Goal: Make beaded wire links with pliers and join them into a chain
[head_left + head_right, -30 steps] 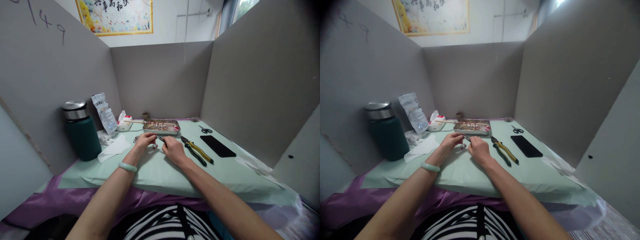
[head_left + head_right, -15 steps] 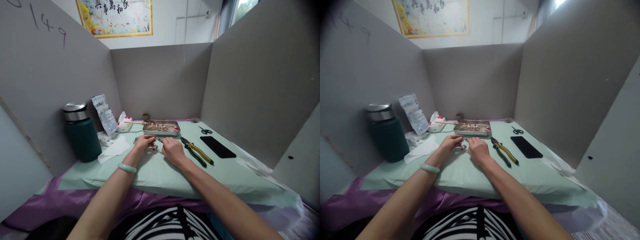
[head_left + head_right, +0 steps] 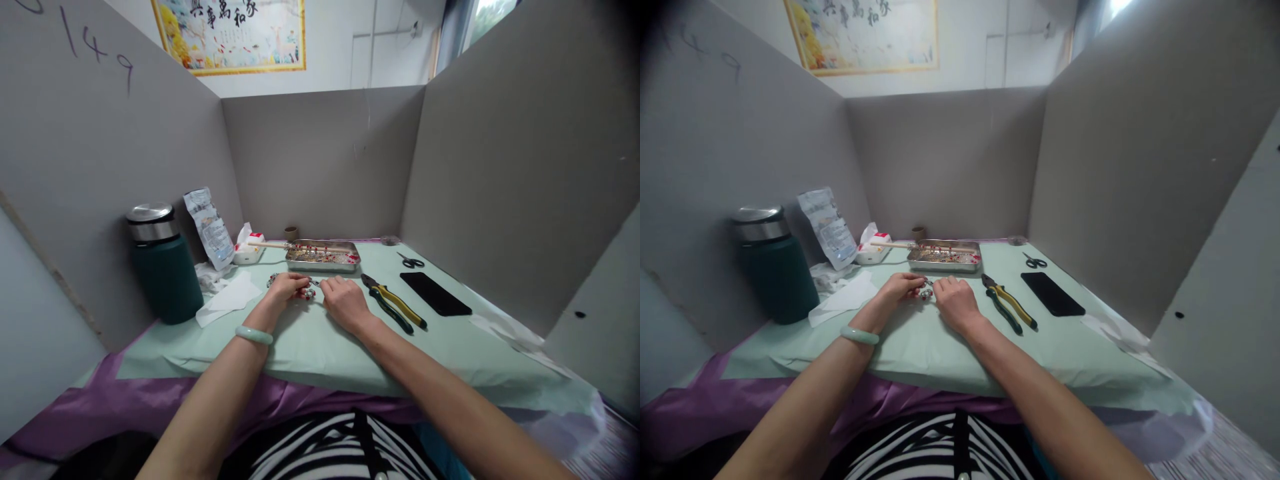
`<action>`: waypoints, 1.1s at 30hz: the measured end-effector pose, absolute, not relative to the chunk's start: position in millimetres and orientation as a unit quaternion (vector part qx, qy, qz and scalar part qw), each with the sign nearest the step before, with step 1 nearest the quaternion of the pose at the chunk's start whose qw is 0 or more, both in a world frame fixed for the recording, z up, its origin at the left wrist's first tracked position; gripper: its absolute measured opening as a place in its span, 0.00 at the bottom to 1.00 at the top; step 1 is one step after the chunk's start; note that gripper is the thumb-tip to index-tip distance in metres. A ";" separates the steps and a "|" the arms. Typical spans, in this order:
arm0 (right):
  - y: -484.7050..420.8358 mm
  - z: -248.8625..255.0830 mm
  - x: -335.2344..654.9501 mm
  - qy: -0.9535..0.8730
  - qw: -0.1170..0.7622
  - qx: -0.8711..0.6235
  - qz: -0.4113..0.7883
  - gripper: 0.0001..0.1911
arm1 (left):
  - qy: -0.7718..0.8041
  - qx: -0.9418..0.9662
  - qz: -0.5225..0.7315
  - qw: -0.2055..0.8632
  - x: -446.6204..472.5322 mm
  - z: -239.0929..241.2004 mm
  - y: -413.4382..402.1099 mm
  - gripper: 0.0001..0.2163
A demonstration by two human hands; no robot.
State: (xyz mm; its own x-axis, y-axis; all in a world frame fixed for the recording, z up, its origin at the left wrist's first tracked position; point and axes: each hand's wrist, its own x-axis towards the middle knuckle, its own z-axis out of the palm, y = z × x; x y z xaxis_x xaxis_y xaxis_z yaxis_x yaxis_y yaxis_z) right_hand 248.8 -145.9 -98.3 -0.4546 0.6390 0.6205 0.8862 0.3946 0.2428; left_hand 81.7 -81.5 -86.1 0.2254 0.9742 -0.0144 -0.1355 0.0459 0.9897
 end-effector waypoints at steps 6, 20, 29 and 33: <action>-147.8 -99.3 246.7 -0.772 0.362 -0.500 -0.156 0.11 | 0.332 0.485 0.480 0.652 80.4 -79.3 -85.6 0.02; -142.2 -92.3 246.9 -0.554 0.526 -0.407 0.501 0.10 | 0.299 0.530 0.510 0.608 83.5 -75.3 -93.3 0.08; -136.6 -98.1 249.2 -0.569 0.523 -0.422 0.473 0.10 | 0.317 0.561 0.556 0.525 86.0 -78.2 -88.5 0.11; -136.6 -98.8 248.8 -0.580 0.521 -0.425 0.461 0.11 | 0.328 0.573 0.559 0.502 86.5 -79.2 -87.4 0.11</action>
State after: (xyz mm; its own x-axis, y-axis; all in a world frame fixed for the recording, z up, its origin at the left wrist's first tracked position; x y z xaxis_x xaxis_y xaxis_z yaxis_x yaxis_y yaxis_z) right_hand 248.8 -136.6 -98.8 -0.0968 0.9724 0.2123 0.0122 0.2145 -0.9767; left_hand 86.5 -87.4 -79.2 0.1603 0.9366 0.3116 -0.1854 -0.2815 0.9415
